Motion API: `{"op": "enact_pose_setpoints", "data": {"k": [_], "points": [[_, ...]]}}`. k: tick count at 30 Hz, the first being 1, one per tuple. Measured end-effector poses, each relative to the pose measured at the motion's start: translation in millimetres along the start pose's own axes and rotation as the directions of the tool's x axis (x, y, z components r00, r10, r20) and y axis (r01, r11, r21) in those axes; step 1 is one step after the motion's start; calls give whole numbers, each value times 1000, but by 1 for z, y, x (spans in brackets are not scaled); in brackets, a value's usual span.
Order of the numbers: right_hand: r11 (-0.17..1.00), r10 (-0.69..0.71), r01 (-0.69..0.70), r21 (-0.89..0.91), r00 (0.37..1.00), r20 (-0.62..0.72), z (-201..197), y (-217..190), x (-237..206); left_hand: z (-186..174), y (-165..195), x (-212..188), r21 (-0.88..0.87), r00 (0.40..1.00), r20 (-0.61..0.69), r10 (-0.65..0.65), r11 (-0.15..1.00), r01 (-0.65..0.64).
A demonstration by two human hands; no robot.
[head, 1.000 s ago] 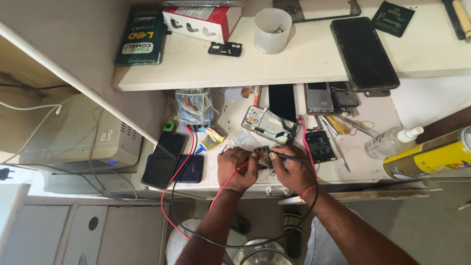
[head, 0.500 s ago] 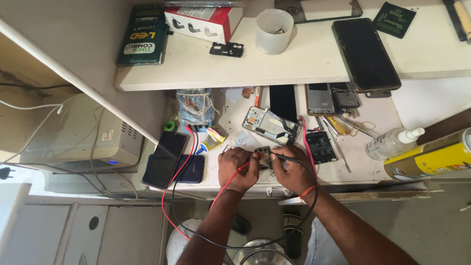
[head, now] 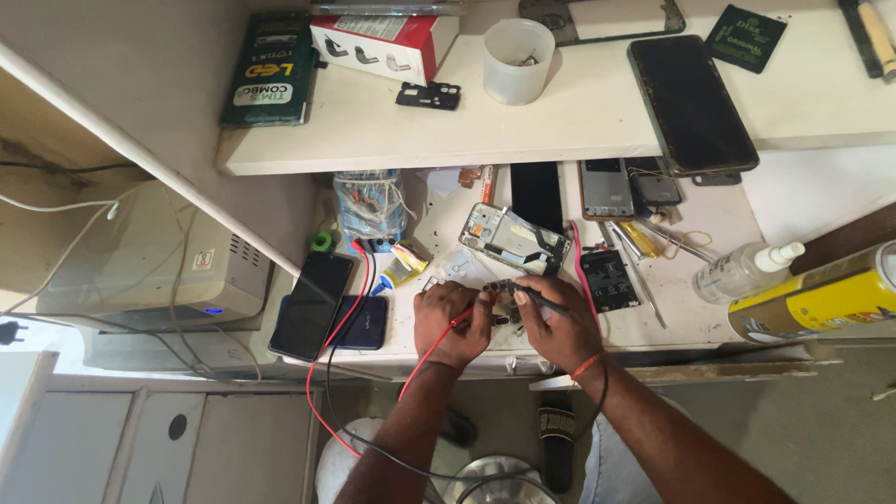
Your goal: The person holds multimeter probes against a disassembled phone motherboard on the workbench, probing components and repositioning the board and probes repeatedly. They then set the probes aside, pick up the phone chassis, and use tweezers to work on the phone's internal parts.
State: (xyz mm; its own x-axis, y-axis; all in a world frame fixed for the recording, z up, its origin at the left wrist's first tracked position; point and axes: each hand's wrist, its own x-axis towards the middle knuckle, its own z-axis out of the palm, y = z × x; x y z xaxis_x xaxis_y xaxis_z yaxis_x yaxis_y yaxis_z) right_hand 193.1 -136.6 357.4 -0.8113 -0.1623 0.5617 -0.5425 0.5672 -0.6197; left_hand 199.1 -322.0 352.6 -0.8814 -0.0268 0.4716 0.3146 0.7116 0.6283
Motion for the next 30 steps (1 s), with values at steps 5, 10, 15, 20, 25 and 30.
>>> {"op": "enact_pose_setpoints", "data": {"k": [5, 10, 15, 20, 25, 30], "points": [[996, -80, 79, 26, 997, 1, -2, 0, 6, 1, 2, 7, -20, 1000, -7, 5, 1000, -5], [992, -120, 121, -32, 992, 44, -5, -1, 9, -1, 2, 7, -60, 999, -13, 30, 998, -30], [990, -134, 135, -25, 989, 65, -6, 0, 14, 1, 1, 10, -45, 1000, -9, 10, 999, -11], [991, -116, 121, -50, 989, 91, -5, -1, 16, -1, 0, 11, -45, 1000, 16, -16, 999, 16], [984, -138, 148, -97, 985, 108, -7, 4, 23, 4, 0, 18, -56, 1000, -10, 15, 998, -16], [979, -136, 152, -138, 983, 123, -9, 13, 27, 11, 1, 24, 25, 997, 19, 72, 997, -73]]}}
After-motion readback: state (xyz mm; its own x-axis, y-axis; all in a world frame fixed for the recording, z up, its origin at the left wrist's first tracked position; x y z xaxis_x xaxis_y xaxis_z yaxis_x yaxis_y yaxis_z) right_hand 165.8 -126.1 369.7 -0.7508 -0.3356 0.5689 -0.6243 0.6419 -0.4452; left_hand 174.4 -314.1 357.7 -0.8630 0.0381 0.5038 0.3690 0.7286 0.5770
